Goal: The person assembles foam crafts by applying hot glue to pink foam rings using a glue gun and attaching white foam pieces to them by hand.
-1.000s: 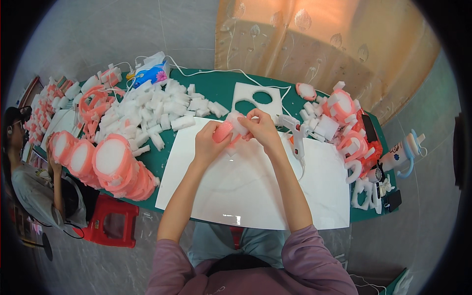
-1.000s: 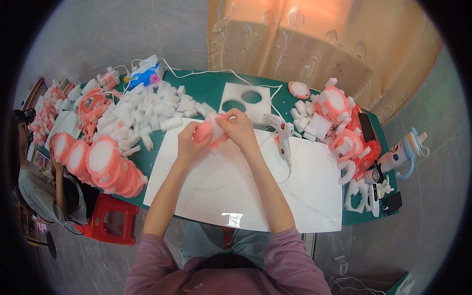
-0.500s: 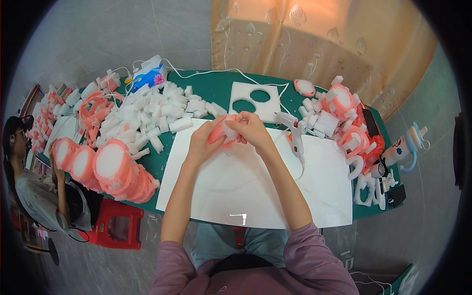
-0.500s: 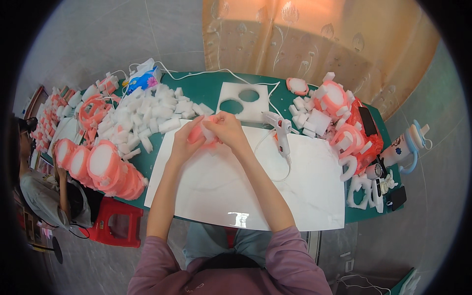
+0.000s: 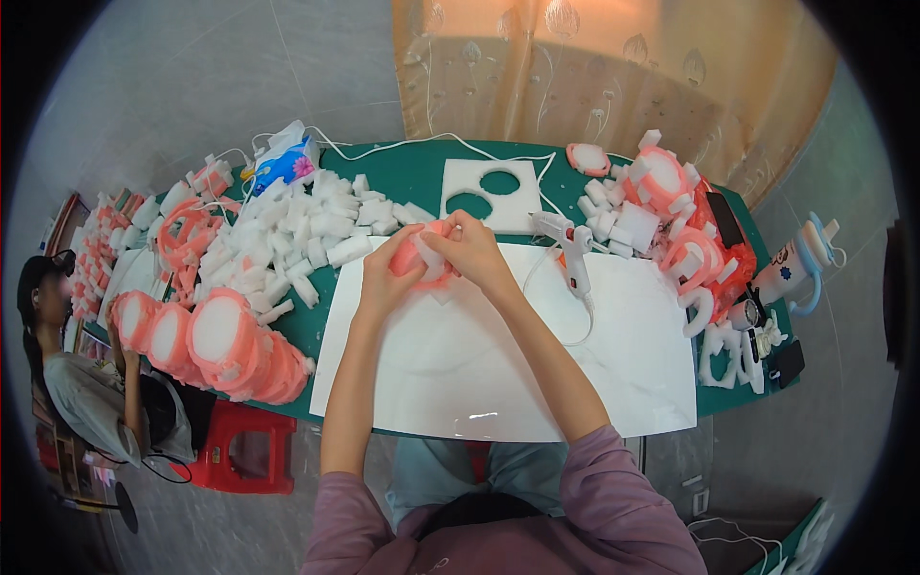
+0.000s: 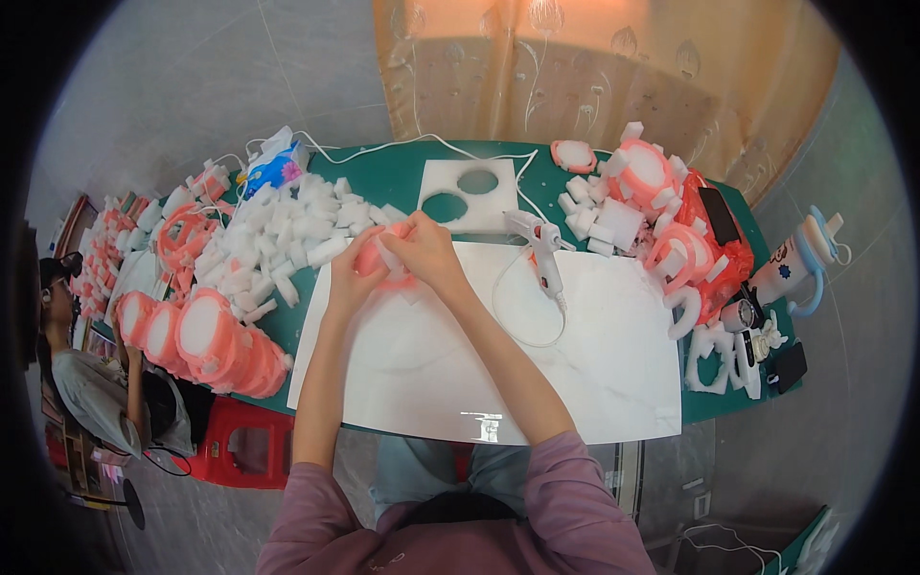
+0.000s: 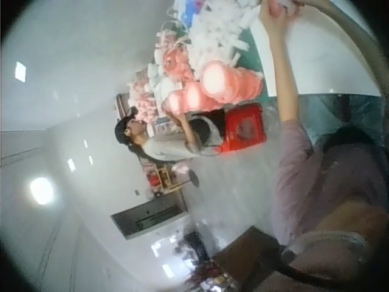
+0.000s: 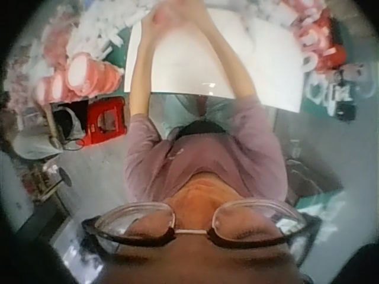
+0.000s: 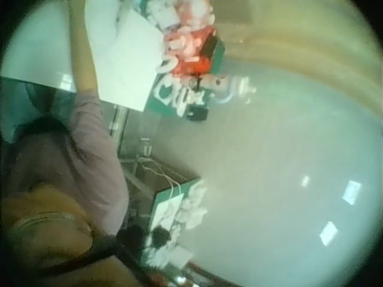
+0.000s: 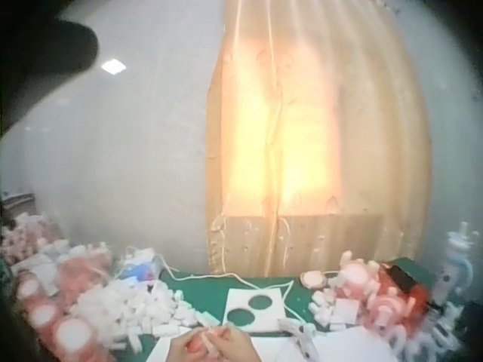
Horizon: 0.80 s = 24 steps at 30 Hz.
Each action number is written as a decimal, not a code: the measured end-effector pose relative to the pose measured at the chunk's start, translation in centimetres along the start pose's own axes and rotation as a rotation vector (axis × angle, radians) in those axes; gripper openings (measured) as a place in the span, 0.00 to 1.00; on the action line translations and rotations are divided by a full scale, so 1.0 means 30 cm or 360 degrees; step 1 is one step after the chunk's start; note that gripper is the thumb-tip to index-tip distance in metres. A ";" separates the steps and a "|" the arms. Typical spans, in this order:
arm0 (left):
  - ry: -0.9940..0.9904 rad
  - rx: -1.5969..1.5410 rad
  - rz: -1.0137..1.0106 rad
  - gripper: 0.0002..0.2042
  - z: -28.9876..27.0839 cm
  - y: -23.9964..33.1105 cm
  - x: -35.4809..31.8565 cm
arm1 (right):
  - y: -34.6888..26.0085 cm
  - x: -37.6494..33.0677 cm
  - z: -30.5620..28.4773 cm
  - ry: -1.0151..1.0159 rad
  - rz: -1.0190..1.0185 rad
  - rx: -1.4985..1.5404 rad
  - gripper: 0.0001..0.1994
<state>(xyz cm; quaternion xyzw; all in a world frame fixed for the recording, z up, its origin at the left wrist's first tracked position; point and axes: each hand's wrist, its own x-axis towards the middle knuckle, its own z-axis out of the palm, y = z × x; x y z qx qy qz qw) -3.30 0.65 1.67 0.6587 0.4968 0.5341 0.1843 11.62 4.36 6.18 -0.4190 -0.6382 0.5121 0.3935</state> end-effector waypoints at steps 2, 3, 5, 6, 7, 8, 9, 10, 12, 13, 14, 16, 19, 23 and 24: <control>-0.0021 -0.0005 0.0022 0.25 0.007 0.011 0.009 | -0.001 0.007 -0.013 -0.0020 -0.0043 -0.0029 0.18; -0.0039 -0.0011 0.0042 0.25 0.008 0.018 0.014 | -0.008 0.005 -0.020 -0.0023 -0.0049 -0.0026 0.18; -0.0088 0.0012 0.0028 0.25 0.005 0.046 0.019 | -0.026 -0.005 -0.037 -0.0012 -0.0101 -0.0218 0.19; -0.0141 0.0028 0.0010 0.24 0.003 0.056 0.021 | -0.029 -0.005 -0.046 -0.0014 -0.0107 -0.0215 0.19; -0.0139 0.0033 0.0013 0.24 0.006 0.050 0.024 | -0.030 -0.005 -0.056 0.0048 -0.0227 -0.0320 0.20; -0.0131 0.0038 0.0032 0.24 0.006 0.045 0.028 | -0.044 -0.009 -0.060 0.0110 -0.0349 -0.0424 0.20; -0.0125 0.0043 0.0050 0.23 0.003 0.042 0.032 | -0.059 -0.015 -0.064 0.0110 -0.0356 -0.0421 0.20; -0.0123 0.0048 0.0054 0.23 -0.003 0.040 0.036 | -0.077 -0.024 -0.069 0.0098 -0.0451 -0.0470 0.19; -0.0237 0.0030 0.0062 0.23 -0.007 0.047 0.048 | -0.075 -0.031 -0.078 0.0095 -0.0536 -0.0524 0.18; -0.0241 0.0027 0.0062 0.23 -0.008 0.041 0.046 | -0.062 -0.029 -0.073 0.0018 -0.0614 -0.0518 0.17; -0.0222 0.0018 0.0010 0.23 -0.011 0.037 0.041 | -0.055 -0.027 -0.070 -0.0060 -0.0690 -0.0511 0.16; -0.0207 0.0006 -0.0046 0.23 -0.017 0.032 0.041 | -0.050 -0.015 -0.065 -0.0137 -0.0697 -0.0537 0.14; -0.0235 -0.0006 -0.0067 0.24 -0.021 0.026 0.038 | -0.047 -0.015 -0.068 -0.0239 -0.0663 -0.0549 0.12; -0.0207 -0.0022 -0.0011 0.25 -0.026 0.003 0.040 | -0.034 -0.009 -0.048 -0.0195 -0.0815 -0.0495 0.12; -0.0215 -0.0024 0.0001 0.25 -0.028 -0.002 0.040 | -0.029 -0.006 -0.045 -0.0197 -0.0811 -0.0497 0.12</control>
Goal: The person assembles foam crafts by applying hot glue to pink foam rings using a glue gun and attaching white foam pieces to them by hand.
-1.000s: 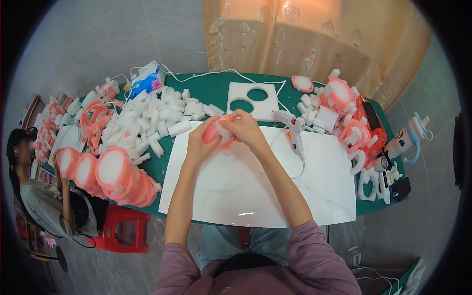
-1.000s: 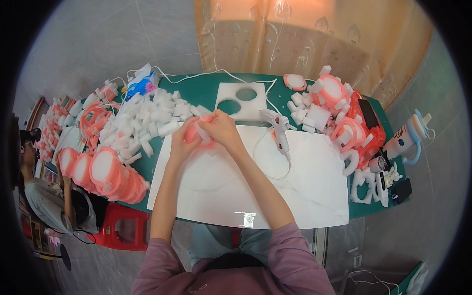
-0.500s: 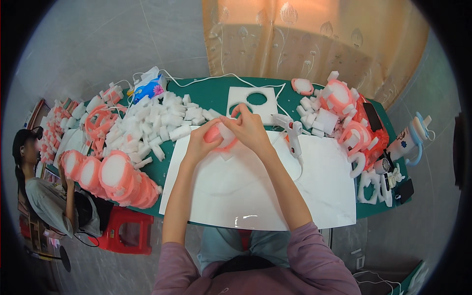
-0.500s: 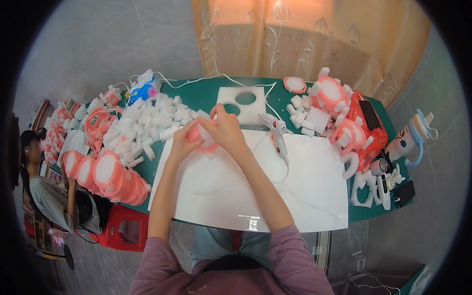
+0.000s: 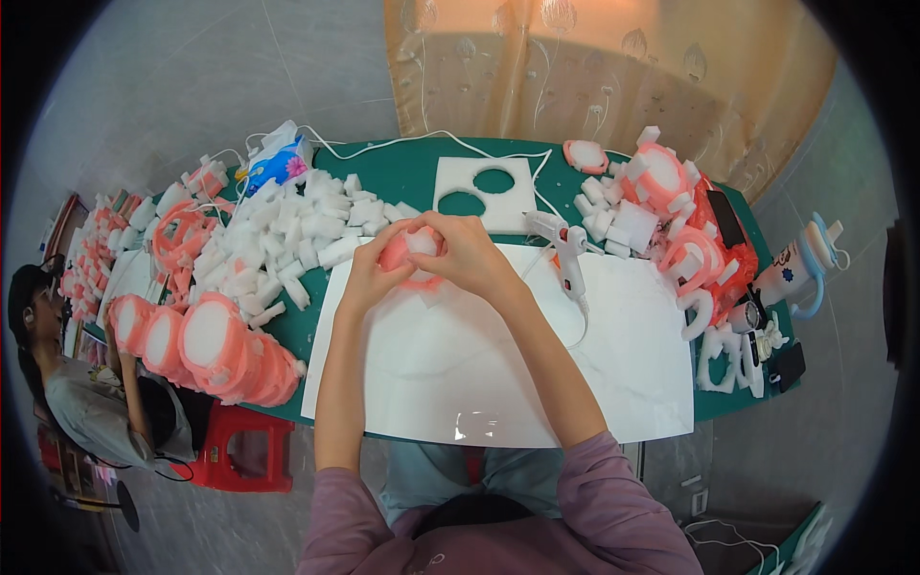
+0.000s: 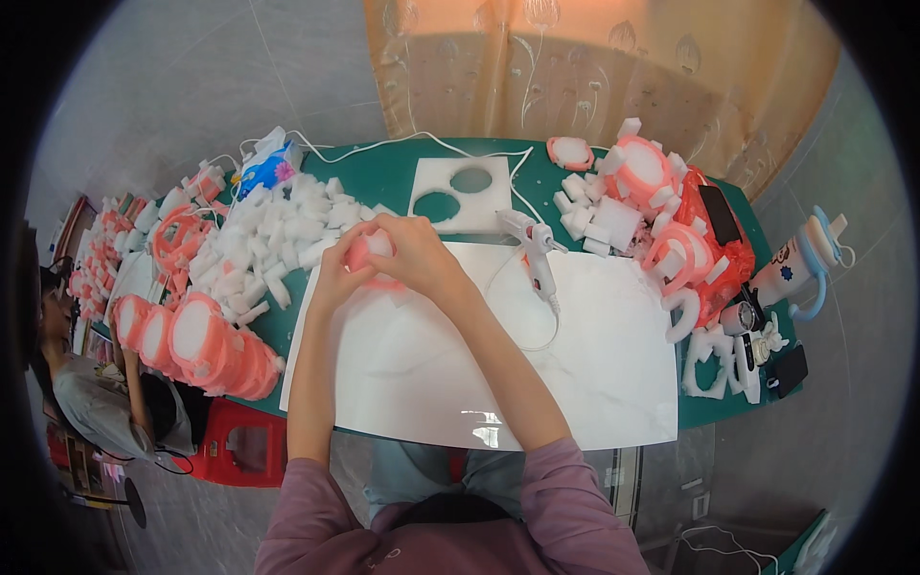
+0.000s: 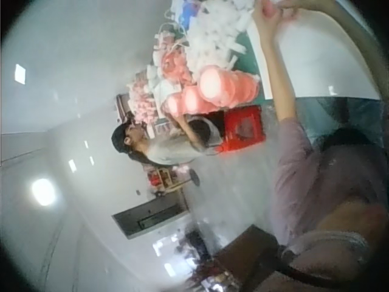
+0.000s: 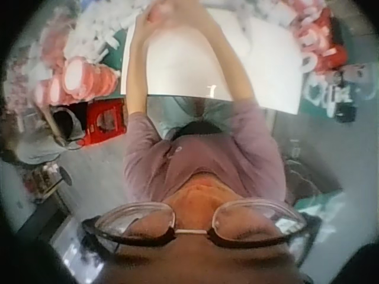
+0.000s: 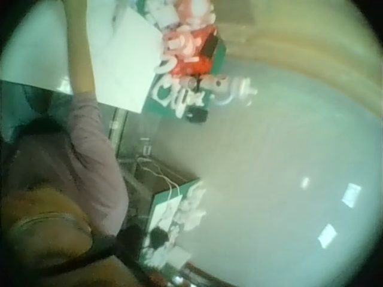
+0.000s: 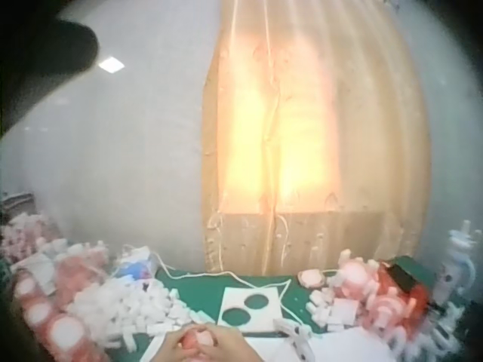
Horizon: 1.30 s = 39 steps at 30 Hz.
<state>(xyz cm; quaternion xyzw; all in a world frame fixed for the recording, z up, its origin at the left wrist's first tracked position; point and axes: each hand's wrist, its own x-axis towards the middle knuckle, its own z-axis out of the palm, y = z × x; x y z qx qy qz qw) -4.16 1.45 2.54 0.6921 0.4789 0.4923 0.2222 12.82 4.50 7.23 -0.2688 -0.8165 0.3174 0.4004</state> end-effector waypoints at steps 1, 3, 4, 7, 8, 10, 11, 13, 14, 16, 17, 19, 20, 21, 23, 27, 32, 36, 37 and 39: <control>0.0001 -0.0003 -0.0003 0.25 -0.001 -0.001 -0.001 | 0.004 0.001 0.003 0.0019 -0.0030 -0.0010 0.13; 0.0000 0.0013 0.0004 0.26 0.004 0.005 -0.004 | 0.002 -0.001 0.000 0.0035 -0.0051 -0.0025 0.14; 0.0001 0.0007 0.0001 0.26 0.010 0.000 -0.003 | -0.002 -0.002 -0.010 0.0006 -0.0023 -0.0044 0.14; 0.0074 0.0057 0.0121 0.30 0.002 -0.015 -0.011 | -0.023 0.003 -0.022 -0.0082 0.0055 -0.0058 0.15; 0.0053 0.0011 0.0009 0.32 0.002 -0.018 -0.013 | -0.027 0.001 -0.028 -0.0123 0.0117 -0.0068 0.15; 0.0039 -0.0037 -0.0106 0.34 0.002 -0.020 -0.015 | -0.038 -0.002 -0.033 -0.0147 0.0132 -0.0093 0.16; 0.0035 -0.0065 -0.0057 0.36 0.005 -0.016 -0.012 | -0.040 -0.003 -0.034 -0.0160 0.0147 -0.0117 0.17; 0.0035 -0.0098 -0.0010 0.37 0.008 -0.019 -0.011 | -0.022 -0.010 -0.021 -0.0143 0.0081 -0.0203 0.18; 0.0021 -0.0140 -0.0020 0.36 0.005 -0.023 -0.011 | -0.019 -0.009 -0.014 -0.0120 0.0010 -0.0283 0.19; 0.0011 -0.0184 -0.0029 0.36 0.000 -0.023 -0.012 | -0.025 -0.012 -0.003 -0.0096 -0.0040 -0.0300 0.19; -0.0002 -0.0167 -0.0056 0.35 -0.002 -0.021 -0.014 | -0.027 -0.012 0.002 -0.0070 -0.0088 -0.0314 0.19; -0.0010 -0.0152 -0.0085 0.35 -0.002 -0.014 -0.015 | -0.031 -0.014 -0.008 -0.0107 -0.0030 -0.0328 0.20; -0.0018 -0.0157 -0.0092 0.35 -0.002 -0.010 -0.017 | -0.033 -0.015 -0.012 -0.0142 0.0028 -0.0337 0.20; -0.0026 -0.0163 -0.0099 0.34 -0.003 -0.007 -0.018 | -0.033 -0.015 -0.013 -0.0151 0.0026 -0.0333 0.20; -0.0016 -0.0168 -0.0103 0.34 0.000 -0.003 -0.015 | -0.033 -0.015 -0.019 -0.0179 0.0103 -0.0321 0.20; -0.0017 -0.0162 -0.0098 0.32 0.000 -0.011 -0.013 | -0.008 -0.016 0.002 -0.0140 0.0064 -0.0298 0.21; -0.0041 -0.0139 -0.0132 0.32 -0.006 -0.010 -0.017 | -0.031 -0.014 -0.010 -0.0203 0.0273 -0.0207 0.23; -0.0043 -0.0160 -0.0132 0.29 -0.007 -0.005 -0.017 | -0.035 -0.013 -0.029 -0.0232 0.0364 -0.0305 0.24; -0.0046 -0.0161 -0.0132 0.29 -0.007 -0.007 -0.016 | -0.033 -0.010 -0.035 -0.0257 0.0408 -0.0244 0.24; -0.0061 -0.0143 -0.0137 0.29 -0.009 -0.010 -0.015 | -0.032 -0.007 -0.043 -0.0281 0.0455 -0.0182 0.25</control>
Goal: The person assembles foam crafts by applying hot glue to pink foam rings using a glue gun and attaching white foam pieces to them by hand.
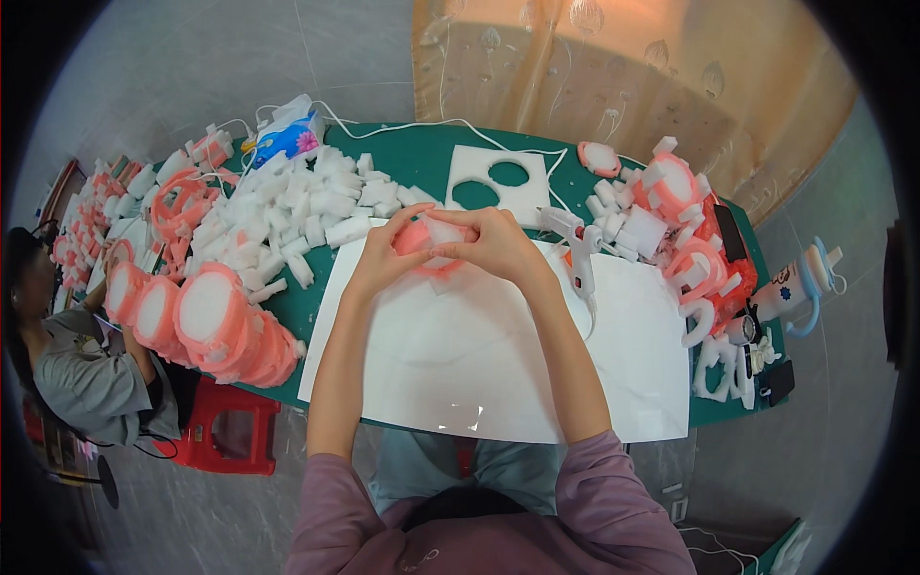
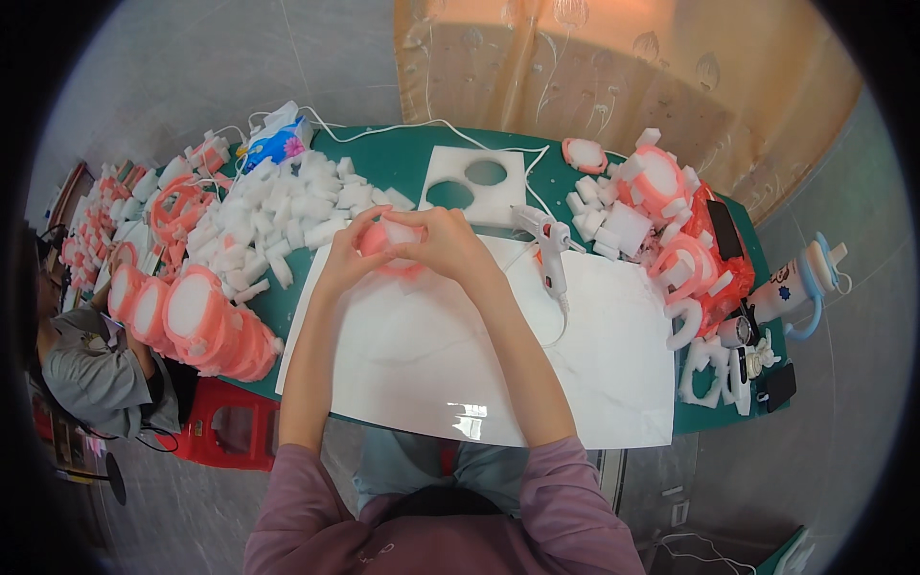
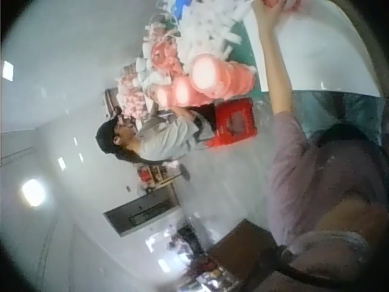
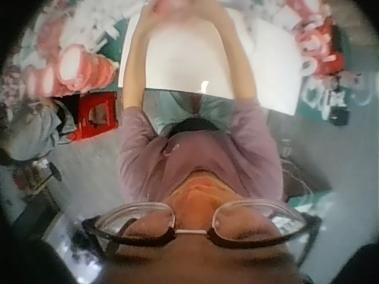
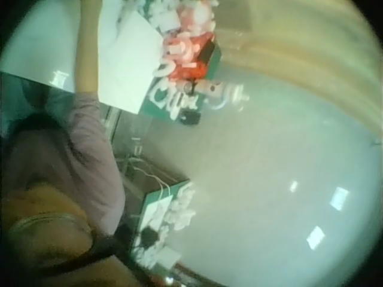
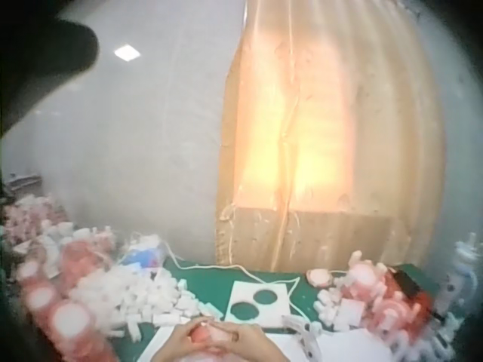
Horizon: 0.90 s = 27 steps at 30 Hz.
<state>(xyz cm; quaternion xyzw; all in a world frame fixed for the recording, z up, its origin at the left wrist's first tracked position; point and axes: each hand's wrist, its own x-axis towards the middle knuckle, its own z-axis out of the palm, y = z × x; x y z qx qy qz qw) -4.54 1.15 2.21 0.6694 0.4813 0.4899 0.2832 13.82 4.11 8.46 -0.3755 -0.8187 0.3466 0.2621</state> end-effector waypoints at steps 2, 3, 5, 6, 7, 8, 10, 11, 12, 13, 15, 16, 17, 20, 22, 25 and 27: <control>-0.0004 -0.0002 0.0004 0.29 0.002 0.009 0.000 | -0.001 0.001 -0.007 -0.0050 0.0027 0.0033 0.25; -0.0005 -0.0003 0.0008 0.29 0.004 0.012 0.000 | -0.005 0.000 -0.011 -0.0050 0.0027 0.0032 0.25; 0.0019 0.0012 0.0056 0.29 0.009 0.007 0.001 | -0.012 -0.002 -0.017 -0.0069 0.0141 0.0108 0.25; 0.0042 0.0029 0.0103 0.29 0.011 0.006 0.001 | -0.005 0.000 -0.016 -0.0071 0.0140 0.0107 0.25; 0.0045 0.0029 0.0103 0.29 0.012 0.007 0.002 | 0.007 0.005 -0.015 -0.0072 0.0112 0.0131 0.25; 0.0042 0.0054 0.0122 0.29 0.013 0.008 0.003 | 0.015 0.007 -0.017 -0.0073 0.0085 0.0154 0.24; 0.0041 0.0077 0.0142 0.30 0.014 0.019 0.001 | 0.021 0.007 -0.032 -0.0142 0.0134 0.0226 0.24; 0.0028 0.0093 0.0070 0.30 0.014 0.033 -0.001 | 0.025 0.006 -0.041 -0.0210 0.0182 0.0298 0.24; 0.0014 0.0108 -0.0003 0.30 0.016 0.045 -0.004 | 0.029 0.005 -0.049 -0.0211 0.0181 0.0294 0.24; 0.0016 0.0105 -0.0001 0.30 0.020 0.054 -0.007 | 0.033 0.004 -0.056 -0.0261 0.0221 0.0347 0.24; 0.0042 0.0249 -0.0015 0.31 0.030 0.067 -0.010 | 0.041 0.001 -0.075 -0.0310 0.0260 0.0392 0.24; 0.0045 0.0245 -0.0013 0.31 0.034 0.066 -0.007 | 0.046 0.001 -0.086 -0.0356 0.0261 0.0403 0.24; 0.0040 0.0256 0.0000 0.30 0.033 0.062 -0.011 | 0.047 0.002 -0.089 -0.0408 0.0261 0.0418 0.24; 0.0055 0.0281 0.0072 0.30 0.042 0.052 -0.013 | 0.036 -0.004 -0.101 -0.0411 0.0289 0.0407 0.24; 0.0073 0.0294 0.0137 0.29 0.046 0.051 -0.010 | 0.036 -0.006 -0.105 -0.0418 0.0292 0.0415 0.24; 0.0063 0.0306 0.0121 0.29 0.049 0.048 -0.008 | 0.039 -0.004 -0.104 -0.0400 0.0284 0.0412 0.24; 0.0072 0.0273 0.0104 0.29 0.042 0.055 -0.009 | 0.037 -0.001 -0.095 -0.0382 0.0268 0.0403 0.23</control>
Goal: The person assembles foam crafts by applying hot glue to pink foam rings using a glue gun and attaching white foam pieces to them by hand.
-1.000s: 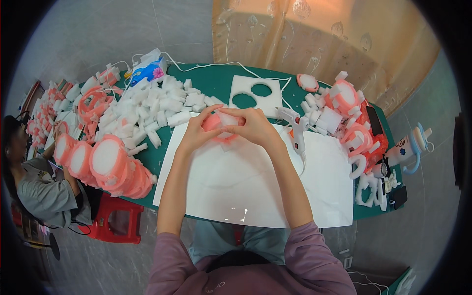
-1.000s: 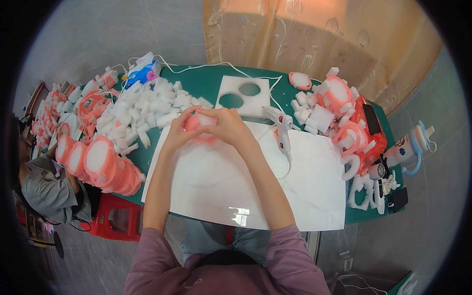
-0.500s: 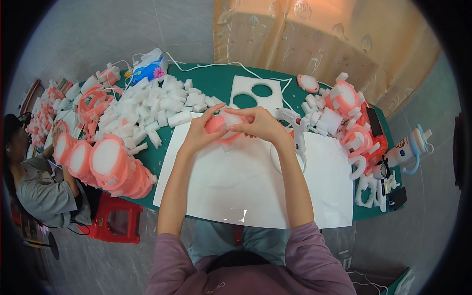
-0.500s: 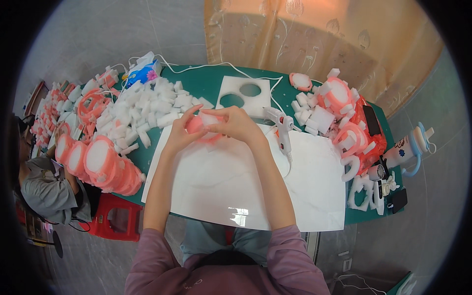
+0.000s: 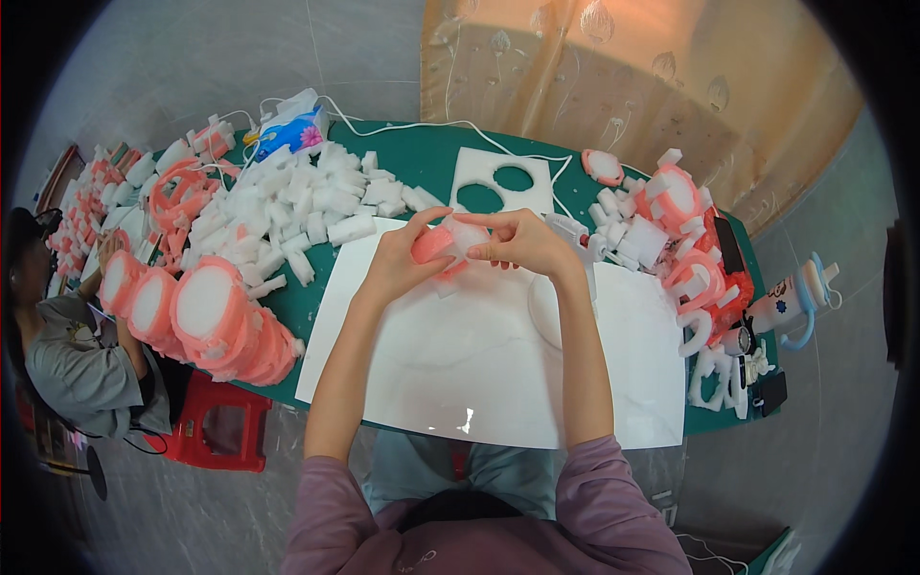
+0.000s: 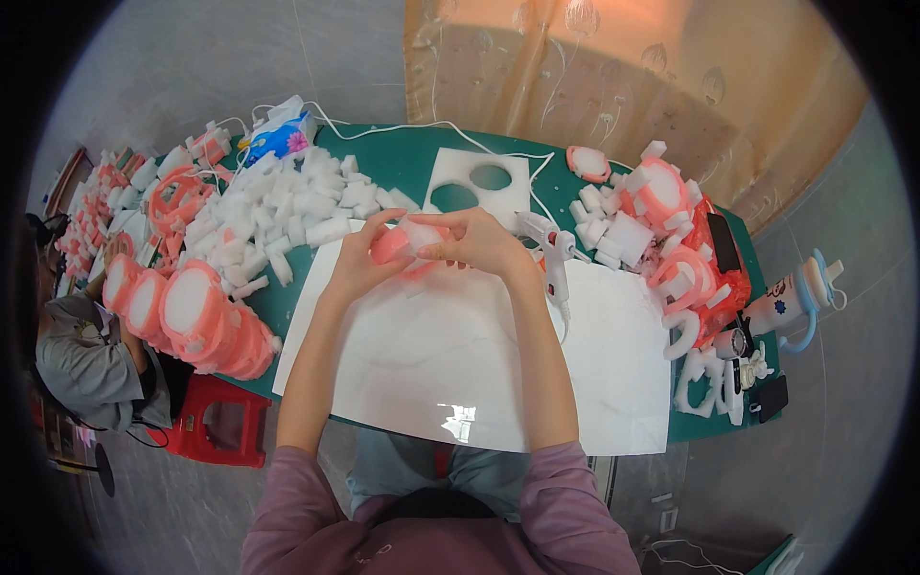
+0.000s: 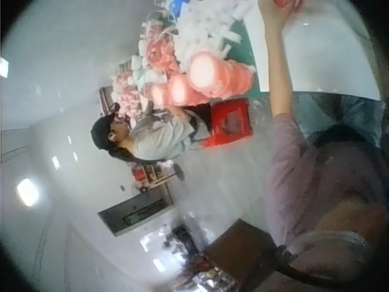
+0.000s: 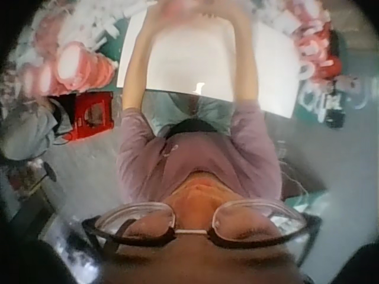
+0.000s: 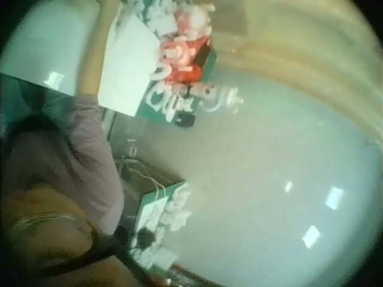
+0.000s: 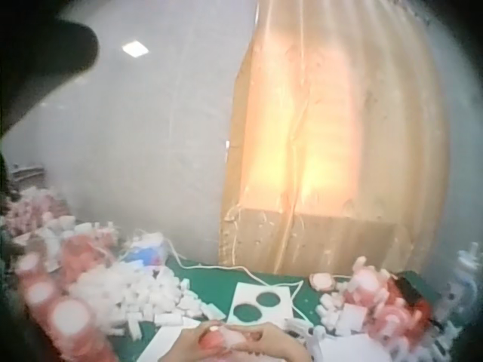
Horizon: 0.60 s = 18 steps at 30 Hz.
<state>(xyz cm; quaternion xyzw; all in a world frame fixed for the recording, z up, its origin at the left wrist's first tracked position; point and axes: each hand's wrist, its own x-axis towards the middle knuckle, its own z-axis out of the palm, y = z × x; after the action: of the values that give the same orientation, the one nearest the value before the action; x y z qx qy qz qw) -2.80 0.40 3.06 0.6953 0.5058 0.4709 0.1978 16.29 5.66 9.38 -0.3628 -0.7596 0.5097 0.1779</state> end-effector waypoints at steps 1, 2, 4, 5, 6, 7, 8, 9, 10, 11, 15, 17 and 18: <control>0.0000 0.0002 -0.0002 0.29 -0.006 0.000 -0.001 | -0.001 0.002 0.008 0.0018 -0.0024 -0.0021 0.23; 0.0011 -0.0012 -0.0020 0.29 -0.008 -0.001 0.001 | -0.001 0.003 0.013 0.0042 -0.0044 -0.0045 0.22; 0.0018 -0.0028 -0.0036 0.29 -0.010 -0.015 0.006 | 0.012 0.019 0.036 0.0158 -0.0098 -0.0154 0.23; 0.0035 -0.0108 -0.0037 0.29 -0.012 -0.030 0.007 | 0.011 0.027 0.052 0.0268 -0.0157 -0.0260 0.23; 0.0051 -0.0189 -0.0038 0.30 -0.014 -0.041 0.006 | 0.007 0.030 0.067 0.0269 -0.0158 -0.0258 0.23; 0.0049 -0.0187 -0.0037 0.30 -0.016 -0.048 0.003 | 0.001 0.029 0.083 0.0326 -0.0235 -0.0310 0.23; 0.0045 -0.0230 -0.0078 0.30 -0.023 -0.049 0.000 | -0.005 0.030 0.099 0.0379 -0.0315 -0.0360 0.23; 0.0040 -0.0273 -0.0119 0.30 -0.030 -0.051 -0.003 | -0.008 0.033 0.114 0.0378 -0.0319 -0.0356 0.23; 0.0041 -0.0266 -0.0119 0.30 -0.033 -0.060 -0.008 | -0.008 0.037 0.129 0.0405 -0.0338 -0.0404 0.24; 0.0076 -0.0305 -0.0123 0.31 -0.030 -0.069 -0.009 | -0.008 0.036 0.132 0.0438 -0.0355 -0.0457 0.24; 0.0133 -0.0550 -0.0139 0.30 -0.005 -0.069 -0.013 | -0.005 0.025 0.117 0.0423 -0.0334 -0.0483 0.24; 0.0107 -0.0543 -0.0106 0.29 0.000 -0.082 -0.011 | -0.010 0.018 0.102 0.0368 -0.0310 -0.0399 0.24; 0.0089 -0.0537 -0.0078 0.28 0.002 -0.091 -0.012 | -0.020 0.012 0.100 0.0372 -0.0314 -0.0394 0.24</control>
<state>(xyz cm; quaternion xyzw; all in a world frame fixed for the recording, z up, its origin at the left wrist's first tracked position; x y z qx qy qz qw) -4.17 1.22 0.83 0.6263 0.4417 0.5633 0.3088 13.90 3.86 8.64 -0.3624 -0.8224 0.3470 0.2680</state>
